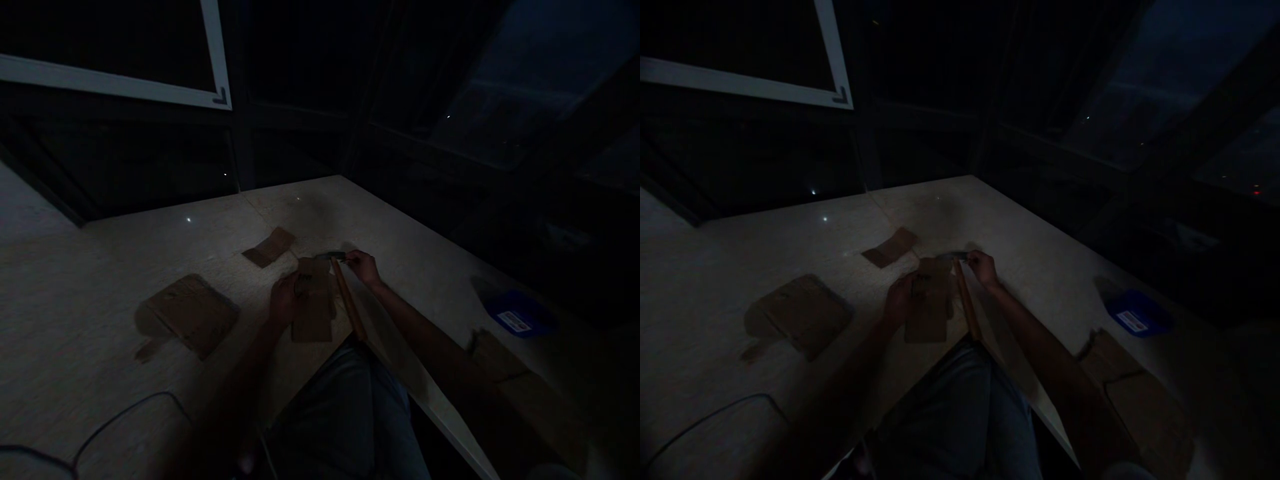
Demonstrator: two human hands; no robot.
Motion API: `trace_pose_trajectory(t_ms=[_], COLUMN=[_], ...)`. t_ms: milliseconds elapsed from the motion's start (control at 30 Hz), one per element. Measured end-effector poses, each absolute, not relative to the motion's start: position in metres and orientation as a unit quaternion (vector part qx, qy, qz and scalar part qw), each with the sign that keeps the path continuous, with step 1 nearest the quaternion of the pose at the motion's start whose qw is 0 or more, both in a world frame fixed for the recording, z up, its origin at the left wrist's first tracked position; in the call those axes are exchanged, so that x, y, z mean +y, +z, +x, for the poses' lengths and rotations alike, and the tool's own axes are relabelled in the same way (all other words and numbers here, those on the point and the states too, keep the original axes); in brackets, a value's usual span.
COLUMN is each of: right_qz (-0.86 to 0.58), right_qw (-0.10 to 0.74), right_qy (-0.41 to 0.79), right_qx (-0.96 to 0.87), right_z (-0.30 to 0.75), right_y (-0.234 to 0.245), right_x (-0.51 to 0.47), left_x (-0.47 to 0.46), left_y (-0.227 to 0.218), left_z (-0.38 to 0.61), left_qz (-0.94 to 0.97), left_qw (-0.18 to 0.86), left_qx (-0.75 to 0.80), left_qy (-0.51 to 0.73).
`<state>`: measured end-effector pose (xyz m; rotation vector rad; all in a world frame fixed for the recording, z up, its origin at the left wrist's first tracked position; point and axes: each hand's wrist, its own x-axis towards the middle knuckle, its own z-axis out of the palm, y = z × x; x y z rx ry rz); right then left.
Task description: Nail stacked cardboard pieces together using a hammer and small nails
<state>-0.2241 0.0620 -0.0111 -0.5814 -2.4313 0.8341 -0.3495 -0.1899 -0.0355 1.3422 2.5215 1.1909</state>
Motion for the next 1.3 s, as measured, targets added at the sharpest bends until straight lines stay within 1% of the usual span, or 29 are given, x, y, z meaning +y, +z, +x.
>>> trace_pose_trajectory(t_ms=[167, 367, 467, 533, 633, 700, 933, 1000, 1100, 1167, 1300], right_qz=[-0.26, -0.268, -0.23, -0.188, -0.124, -0.105, -0.016, 0.002, 0.0, -0.038, -0.158], right_qw=[0.229, 0.244, 0.223, 0.193, 0.124, 0.094, 0.056, 0.06, 0.1, 0.141, 0.197], right_qy=[0.32, 0.284, 0.278, 0.272, 0.184, 0.14, 0.168, 0.187, 0.258, 0.294, 0.3], right_qx=[-0.882, -0.888, -0.906, -0.924, -0.967, -0.98, -0.984, -0.981, -0.961, -0.945, -0.92], right_z=[-0.215, -0.214, -0.228, -0.24, -0.255, -0.262, -0.269, -0.267, -0.262, -0.258, -0.239], right_y=[-0.017, 0.003, 0.009, 0.01, 0.009, 0.011, 0.025, 0.026, 0.026, 0.027, 0.026], right_x=[0.064, 0.043, 0.013, -0.01, -0.035, -0.042, -0.036, -0.033, -0.024, -0.01, 0.034], left_x=[-0.19, -0.189, -0.189, -0.188, -0.188, -0.187, -0.187, -0.187, -0.188, -0.189, -0.19], left_y=[-0.037, -0.039, -0.04, -0.042, -0.045, -0.046, -0.044, -0.043, -0.041, -0.04, -0.035], left_z=[-0.351, -0.352, -0.352, -0.352, -0.352, -0.352, -0.35, -0.35, -0.349, -0.348, -0.347], left_qz=[0.435, 0.429, 0.432, 0.436, 0.435, 0.435, 0.44, 0.441, 0.441, 0.441, 0.431], left_qw=[0.019, 0.019, 0.013, 0.008, 0.0, -0.001, 0.001, -0.004, 0.001, 0.008, 0.016], left_qx=[0.811, 0.809, 0.807, 0.803, 0.798, 0.797, 0.8, 0.802, 0.804, 0.803, 0.809], left_qy=[0.39, 0.4, 0.402, 0.407, 0.417, 0.419, 0.407, 0.402, 0.4, 0.4, 0.399])
